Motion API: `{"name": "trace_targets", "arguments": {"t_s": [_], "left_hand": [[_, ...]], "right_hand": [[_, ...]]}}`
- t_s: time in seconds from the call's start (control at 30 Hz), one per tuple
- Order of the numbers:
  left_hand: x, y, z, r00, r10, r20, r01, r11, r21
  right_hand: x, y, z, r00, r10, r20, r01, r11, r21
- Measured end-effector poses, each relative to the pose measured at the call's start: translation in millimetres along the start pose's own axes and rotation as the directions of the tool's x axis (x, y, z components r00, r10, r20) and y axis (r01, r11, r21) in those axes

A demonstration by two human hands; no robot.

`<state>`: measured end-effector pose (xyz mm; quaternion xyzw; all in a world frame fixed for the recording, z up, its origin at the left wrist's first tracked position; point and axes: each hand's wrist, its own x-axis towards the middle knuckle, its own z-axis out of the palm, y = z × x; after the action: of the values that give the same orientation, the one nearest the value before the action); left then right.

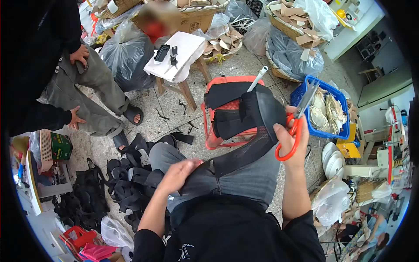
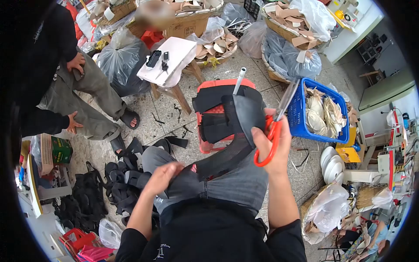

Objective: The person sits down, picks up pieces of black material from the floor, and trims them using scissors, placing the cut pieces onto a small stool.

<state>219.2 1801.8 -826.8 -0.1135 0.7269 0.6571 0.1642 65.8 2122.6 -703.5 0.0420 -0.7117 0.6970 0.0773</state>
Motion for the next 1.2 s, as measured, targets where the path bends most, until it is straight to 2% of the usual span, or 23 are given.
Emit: {"name": "trace_targets", "arguments": {"t_s": [0.1, 0.23, 0.3, 0.33, 0.4, 0.47, 0.5, 0.6, 0.67, 0.7, 0.73, 0.8, 0.83, 0.9, 0.97, 1.0, 1.07, 1.13, 1.17, 1.2], "left_hand": [[-13.5, 8.9, 19.5, 0.991, 0.129, 0.028, -0.129, 0.991, -0.03], [-18.1, 33.4, 15.3, 0.961, -0.175, 0.215, 0.181, 0.983, -0.01], [-12.9, 48.1, 11.0, 0.994, -0.089, 0.06, 0.094, 0.992, -0.084], [-8.6, 65.1, 9.8, 0.994, -0.095, 0.061, 0.1, 0.992, -0.081], [3.1, 111.5, 8.1, 0.968, 0.205, -0.143, -0.197, 0.978, 0.067], [16.2, 141.1, 4.5, 0.967, 0.196, -0.164, -0.199, 0.98, -0.004], [27.2, 146.6, 1.5, 0.963, 0.213, -0.166, -0.216, 0.976, -0.005], [64.6, 142.6, -3.7, 0.976, 0.197, -0.092, -0.196, 0.98, 0.026], [95.5, 105.8, -8.2, 0.991, 0.128, -0.032, -0.12, 0.978, 0.172], [109.7, 88.2, -10.8, 0.996, 0.088, -0.01, -0.083, 0.965, 0.248], [118.9, 77.9, -12.3, 0.999, 0.047, 0.005, -0.046, 0.945, 0.325], [127.2, 66.0, -14.0, 0.999, 0.041, 0.0, -0.038, 0.944, 0.327], [131.6, 61.3, -15.1, 0.999, 0.038, -0.007, -0.034, 0.945, 0.325], [133.8, 49.3, -16.5, 1.0, 0.016, -0.012, -0.011, 0.947, 0.321], [136.2, 42.1, -19.8, 1.0, 0.021, -0.017, -0.015, 0.959, 0.282], [137.3, 39.6, -21.4, 0.999, 0.033, -0.02, -0.027, 0.97, 0.241], [136.4, 33.4, -21.0, 0.999, 0.048, -0.022, -0.044, 0.987, 0.154], [136.0, 32.0, -19.5, 0.999, 0.041, -0.018, -0.038, 0.988, 0.148], [134.7, 31.9, -19.1, 0.999, 0.036, -0.02, -0.033, 0.989, 0.141], [133.2, 32.6, -19.1, 0.999, 0.033, -0.023, -0.03, 0.99, 0.134]], "right_hand": [[5.6, -16.1, -5.3, 1.0, 0.005, 0.007, -0.005, 0.999, -0.05], [26.6, -38.9, -1.1, 0.994, -0.103, 0.028, 0.104, 0.994, -0.043], [46.4, -43.0, -4.9, 0.972, -0.229, -0.053, 0.227, 0.973, -0.044], [57.5, -46.5, -6.5, 0.973, -0.224, -0.056, 0.221, 0.974, -0.042], [78.1, -50.0, -7.7, 0.965, -0.176, -0.193, 0.213, 0.959, 0.189], [95.4, -46.0, -10.7, 0.964, -0.124, -0.234, 0.193, 0.933, 0.302], [106.1, -35.6, -18.4, 0.962, -0.141, -0.233, 0.21, 0.93, 0.301], [128.3, 24.6, -33.2, 0.989, -0.042, -0.141, 0.059, 0.991, 0.116], [130.8, 81.8, -41.7, 0.993, 0.076, -0.095, -0.075, 0.997, 0.015], [130.8, 117.0, -48.8, 0.996, 0.072, -0.054, -0.081, 0.977, -0.198], [127.0, 136.6, -52.9, 0.997, 0.076, -0.009, -0.074, 0.914, -0.4], [107.2, 131.5, -46.5, 0.998, 0.05, -0.035, -0.059, 0.645, -0.762], [97.4, 119.0, -39.8, 0.998, 0.051, -0.031, -0.057, 0.646, -0.761], [67.5, 97.0, -31.3, 0.986, -0.054, -0.16, -0.088, 0.642, -0.761], [38.3, 101.7, -35.0, 0.992, 0.078, 0.102, -0.014, 0.857, -0.514], [15.3, 83.4, -24.3, 0.861, 0.465, 0.204, -0.439, 0.884, -0.16], [-19.9, 78.1, -8.6, 0.649, 0.585, 0.486, -0.649, 0.76, -0.048], [-43.0, 91.0, 7.4, 0.482, 0.639, 0.6, -0.69, 0.699, -0.19], [-48.5, 92.7, 13.5, 0.481, 0.642, 0.597, -0.694, 0.695, -0.188], [-52.5, 91.3, 20.1, 0.436, 0.656, 0.617, -0.709, 0.672, -0.213]]}}
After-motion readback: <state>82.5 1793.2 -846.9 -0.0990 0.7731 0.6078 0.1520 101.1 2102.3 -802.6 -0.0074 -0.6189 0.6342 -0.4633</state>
